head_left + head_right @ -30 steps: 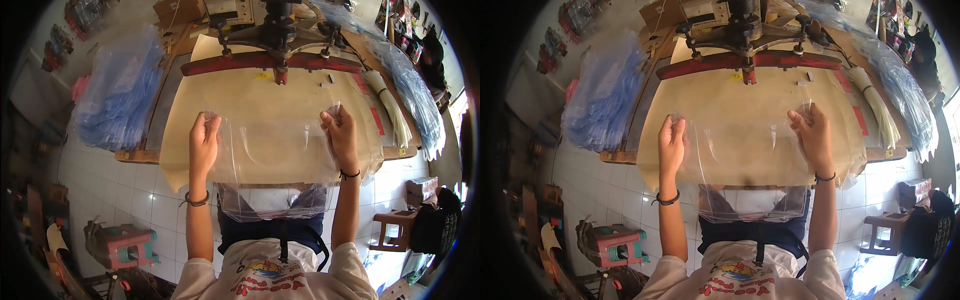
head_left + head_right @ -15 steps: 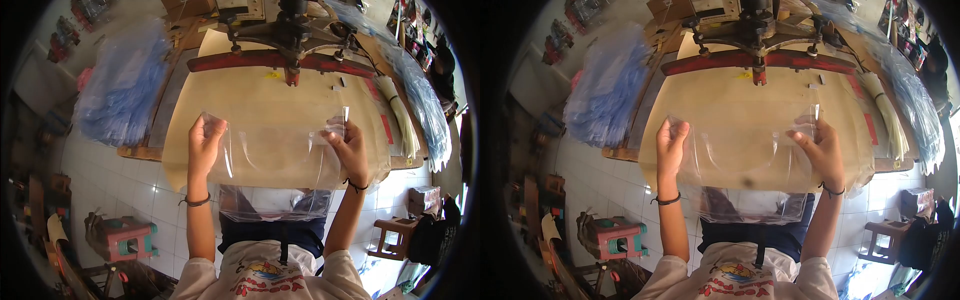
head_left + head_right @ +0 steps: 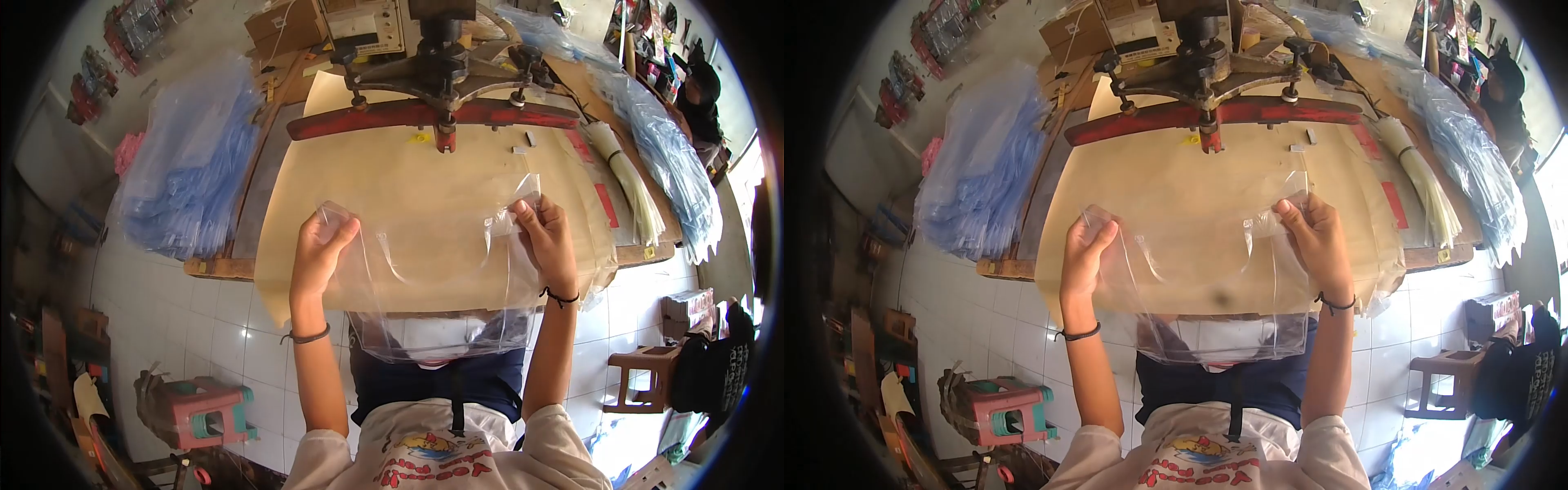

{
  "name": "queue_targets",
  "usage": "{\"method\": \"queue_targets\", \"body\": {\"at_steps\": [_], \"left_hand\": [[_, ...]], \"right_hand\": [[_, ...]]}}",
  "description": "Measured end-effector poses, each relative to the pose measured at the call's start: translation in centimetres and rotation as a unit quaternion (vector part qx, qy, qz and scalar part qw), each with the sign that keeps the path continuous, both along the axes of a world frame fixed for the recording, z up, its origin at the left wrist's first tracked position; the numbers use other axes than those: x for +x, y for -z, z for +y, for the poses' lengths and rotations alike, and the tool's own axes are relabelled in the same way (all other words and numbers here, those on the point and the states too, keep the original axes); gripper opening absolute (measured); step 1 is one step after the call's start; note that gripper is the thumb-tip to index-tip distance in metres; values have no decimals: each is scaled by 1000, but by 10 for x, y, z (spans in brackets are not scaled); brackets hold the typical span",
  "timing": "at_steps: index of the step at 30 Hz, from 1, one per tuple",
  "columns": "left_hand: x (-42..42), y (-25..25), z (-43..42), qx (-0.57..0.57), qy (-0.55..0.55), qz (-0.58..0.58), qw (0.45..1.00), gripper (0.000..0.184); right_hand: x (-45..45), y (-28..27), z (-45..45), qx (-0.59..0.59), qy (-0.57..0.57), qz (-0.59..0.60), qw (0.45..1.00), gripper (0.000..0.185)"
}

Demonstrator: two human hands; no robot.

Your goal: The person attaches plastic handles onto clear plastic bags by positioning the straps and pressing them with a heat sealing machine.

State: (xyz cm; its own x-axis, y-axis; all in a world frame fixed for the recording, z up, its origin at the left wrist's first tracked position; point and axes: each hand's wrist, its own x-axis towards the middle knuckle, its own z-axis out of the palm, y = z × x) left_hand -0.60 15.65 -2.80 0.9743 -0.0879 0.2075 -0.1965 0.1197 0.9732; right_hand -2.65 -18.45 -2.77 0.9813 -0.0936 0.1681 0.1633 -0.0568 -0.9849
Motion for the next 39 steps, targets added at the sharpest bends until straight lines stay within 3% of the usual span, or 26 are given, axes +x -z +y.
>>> {"method": "queue_targets", "body": {"at_steps": [2,8,15,18,21,23,31,34,37,39], "left_hand": [[1,0,1,-55,55,11,997,15],[-1,2,-5,-28,45,-17,998,21],[2,4,-4,-54,26,44,997,29],[0,3,-3,-6,-5,70,998,34],[3,10,-6,112,-74,-41,990,32],[1,7,-12,110,-102,-85,985,32],[0,5,-6,157,-108,-46,981,33],[5,12,-8,132,-122,-106,978,37],[-8,2,1,116,-106,-54,986,35],[-41,-31,11,72,-95,20,993,32]], "right_hand": [[2,2,2,48,-37,-28,998,30],[-4,-17,17,139,-44,4,989,33],[6,8,-4,73,-28,7,997,32],[0,3,1,92,-29,-8,995,28],[2,6,4,128,-51,-35,990,24],[2,5,5,125,-53,-52,989,23],[3,-4,7,19,-10,28,999,19],[4,-7,12,2,8,9,1000,21],[-9,-1,6,-36,-14,20,999,25],[-16,-29,0,-85,-53,-17,995,34]]}}
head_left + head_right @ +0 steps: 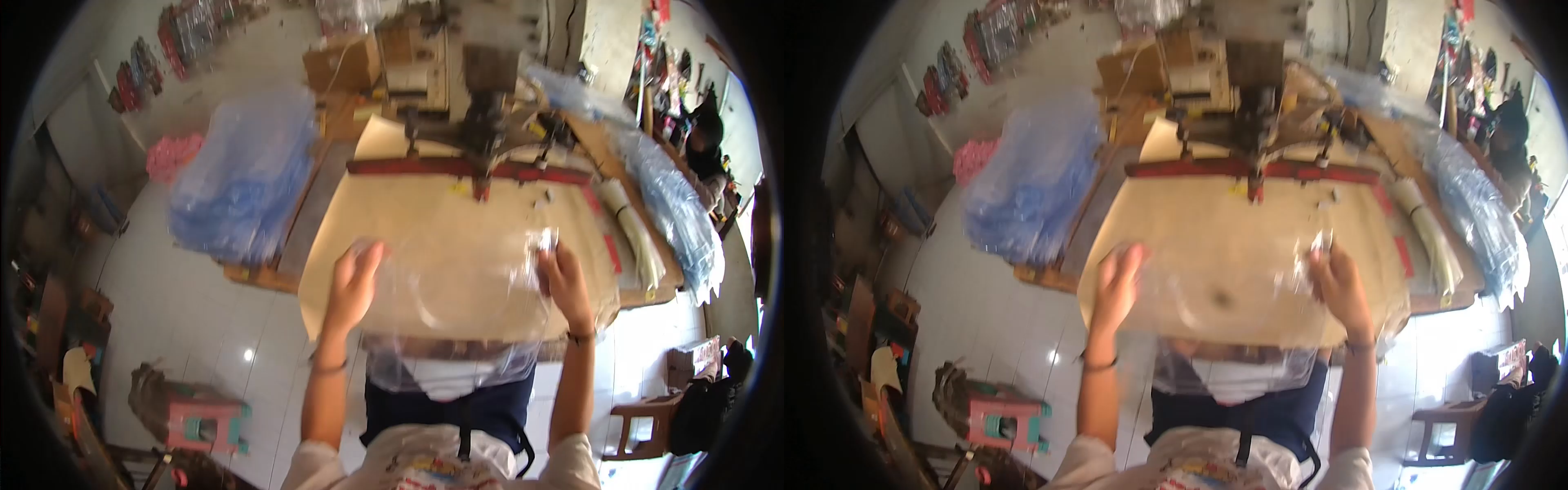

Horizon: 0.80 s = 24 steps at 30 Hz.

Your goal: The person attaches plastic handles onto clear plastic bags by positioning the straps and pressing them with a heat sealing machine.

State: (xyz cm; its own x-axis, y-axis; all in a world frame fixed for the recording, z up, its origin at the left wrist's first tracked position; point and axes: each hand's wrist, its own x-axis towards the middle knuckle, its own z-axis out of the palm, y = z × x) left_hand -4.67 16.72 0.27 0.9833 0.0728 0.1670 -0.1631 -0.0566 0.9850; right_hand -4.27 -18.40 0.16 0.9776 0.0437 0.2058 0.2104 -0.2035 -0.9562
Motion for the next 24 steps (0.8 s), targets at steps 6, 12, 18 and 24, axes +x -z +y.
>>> {"method": "queue_targets", "body": {"at_steps": [6,12,18,24], "left_hand": [[-63,-131,59,36,-35,-249,967,32],[-110,-201,124,215,-463,-591,625,48],[-171,-141,105,460,-67,-615,637,30],[-167,-4,43,520,22,-305,797,23]], "right_hand": [[-34,-140,13,-102,-91,-178,974,21],[-20,-202,64,58,-103,-386,915,19],[-2,-140,50,-110,-209,-387,891,19],[52,-12,28,-377,-183,-162,894,35]]}}
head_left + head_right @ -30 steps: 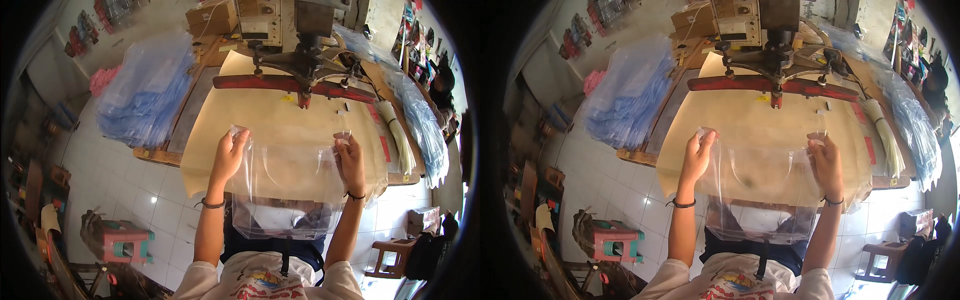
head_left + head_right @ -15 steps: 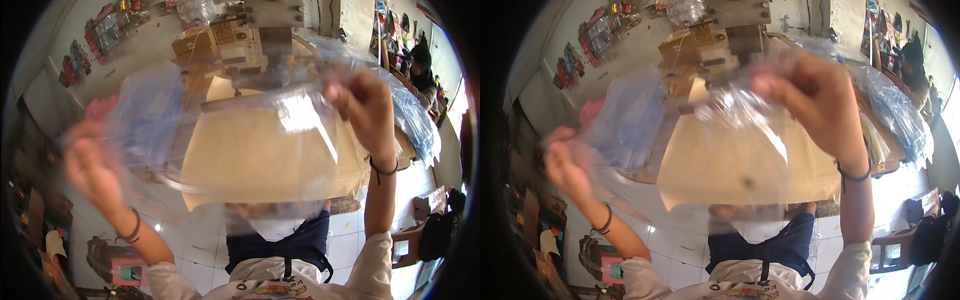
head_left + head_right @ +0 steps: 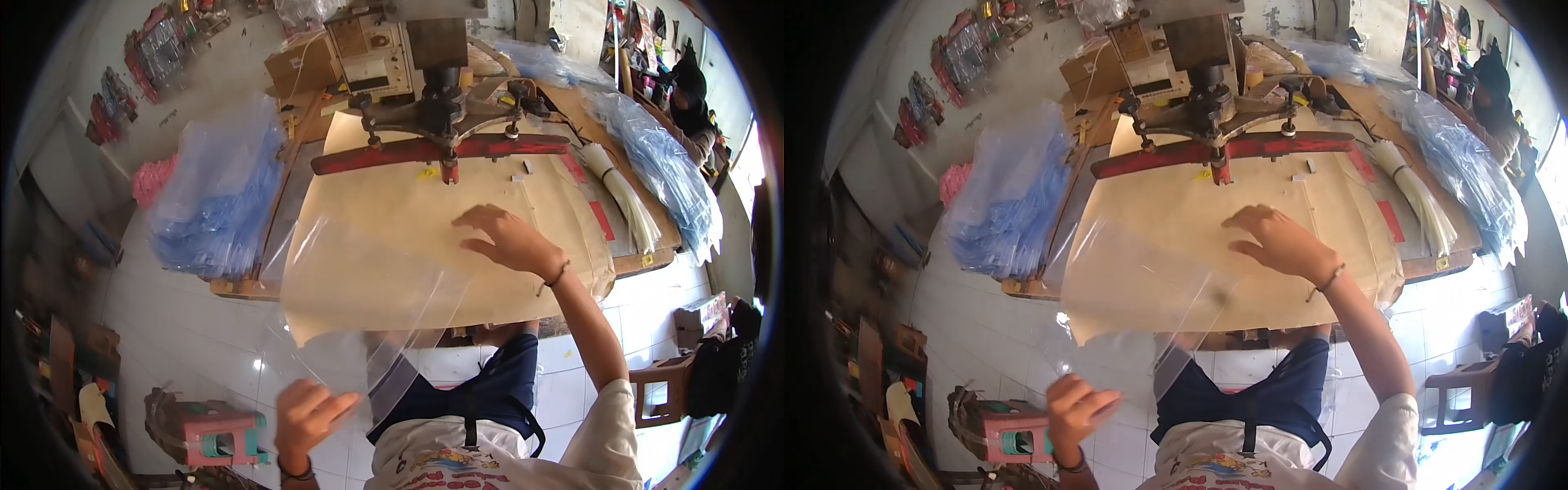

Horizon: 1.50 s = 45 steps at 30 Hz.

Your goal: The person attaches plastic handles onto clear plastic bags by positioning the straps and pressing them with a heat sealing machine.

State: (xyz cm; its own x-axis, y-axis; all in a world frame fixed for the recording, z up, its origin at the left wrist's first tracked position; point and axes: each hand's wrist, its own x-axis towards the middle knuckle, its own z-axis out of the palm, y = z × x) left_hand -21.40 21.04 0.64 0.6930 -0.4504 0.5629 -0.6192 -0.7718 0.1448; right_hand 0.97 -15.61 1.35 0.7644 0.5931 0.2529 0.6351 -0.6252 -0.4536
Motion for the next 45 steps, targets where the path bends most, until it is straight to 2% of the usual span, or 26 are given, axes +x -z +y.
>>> {"method": "queue_targets", "body": {"at_steps": [2,5,8,10,14,22,28,34,37,45], "left_hand": [[-3,27,-22,-29,-8,45,999,22],[-7,52,-49,-65,-32,53,996,23],[-12,69,-66,-112,-54,76,989,26],[-10,74,-71,-136,-56,95,984,31],[0,75,-68,-141,-38,97,985,29],[26,85,-73,-171,-16,74,982,31],[63,78,-84,-179,-79,60,979,24],[111,69,-89,-112,-103,131,980,15],[121,73,-89,-131,-76,141,978,16],[123,72,-92,-110,-101,139,979,17]], "right_hand": [[19,30,3,-30,23,-102,994,41],[37,26,18,-55,56,-139,987,51],[57,33,25,-91,-3,-170,981,59],[69,36,28,-102,2,-160,982,62],[84,32,37,-119,25,-135,983,68],[95,40,42,-85,110,-120,983,75],[95,32,48,-60,151,-85,983,78],[97,30,46,-61,134,-82,986,76],[101,33,47,-71,146,-96,982,76],[105,39,54,-69,174,-114,976,79]]}}
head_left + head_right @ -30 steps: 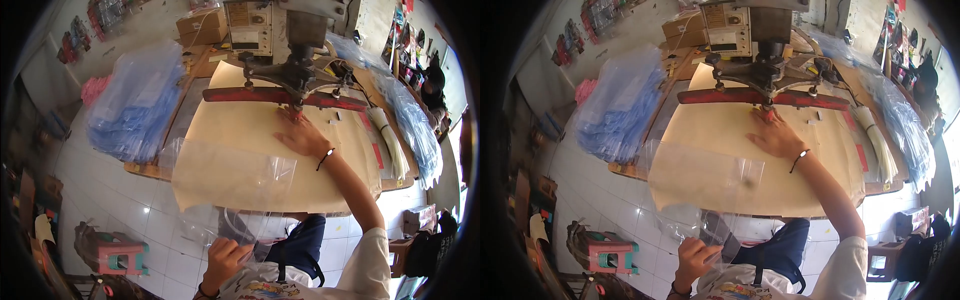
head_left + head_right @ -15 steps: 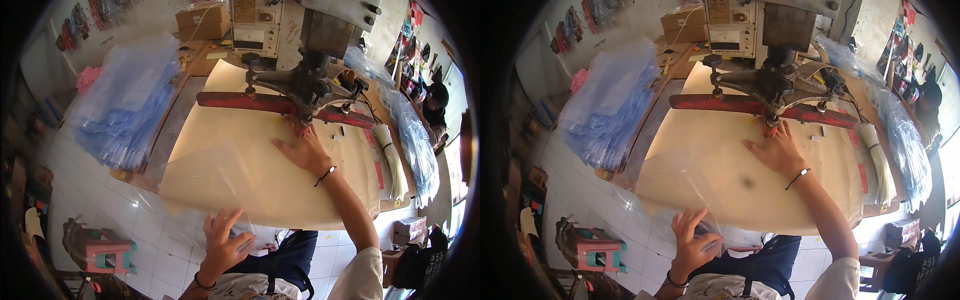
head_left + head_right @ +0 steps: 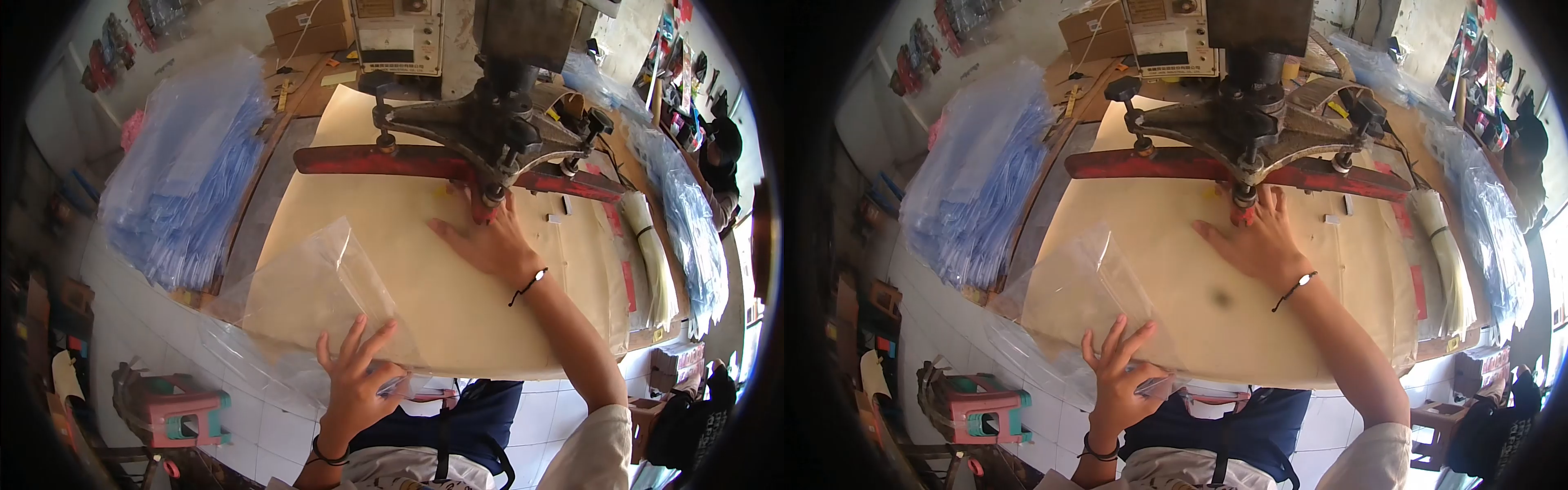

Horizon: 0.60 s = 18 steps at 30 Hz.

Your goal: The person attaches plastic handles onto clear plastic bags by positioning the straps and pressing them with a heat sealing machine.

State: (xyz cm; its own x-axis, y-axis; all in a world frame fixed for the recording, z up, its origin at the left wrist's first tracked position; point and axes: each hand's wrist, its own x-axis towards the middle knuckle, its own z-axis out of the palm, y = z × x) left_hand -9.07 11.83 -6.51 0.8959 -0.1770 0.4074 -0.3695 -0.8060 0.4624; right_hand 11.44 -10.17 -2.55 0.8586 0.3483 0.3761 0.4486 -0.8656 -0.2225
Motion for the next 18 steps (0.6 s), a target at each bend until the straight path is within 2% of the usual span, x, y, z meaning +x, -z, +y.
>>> {"method": "queue_targets", "body": {"at_steps": [8,18], "left_hand": [[2,5,-6,6,-16,-33,999,20],[-1,0,0,-20,4,-13,1000,16]], "right_hand": [[-1,-5,-2,-8,10,25,1000,78],[2,5,-2,-7,16,-30,999,73]]}}
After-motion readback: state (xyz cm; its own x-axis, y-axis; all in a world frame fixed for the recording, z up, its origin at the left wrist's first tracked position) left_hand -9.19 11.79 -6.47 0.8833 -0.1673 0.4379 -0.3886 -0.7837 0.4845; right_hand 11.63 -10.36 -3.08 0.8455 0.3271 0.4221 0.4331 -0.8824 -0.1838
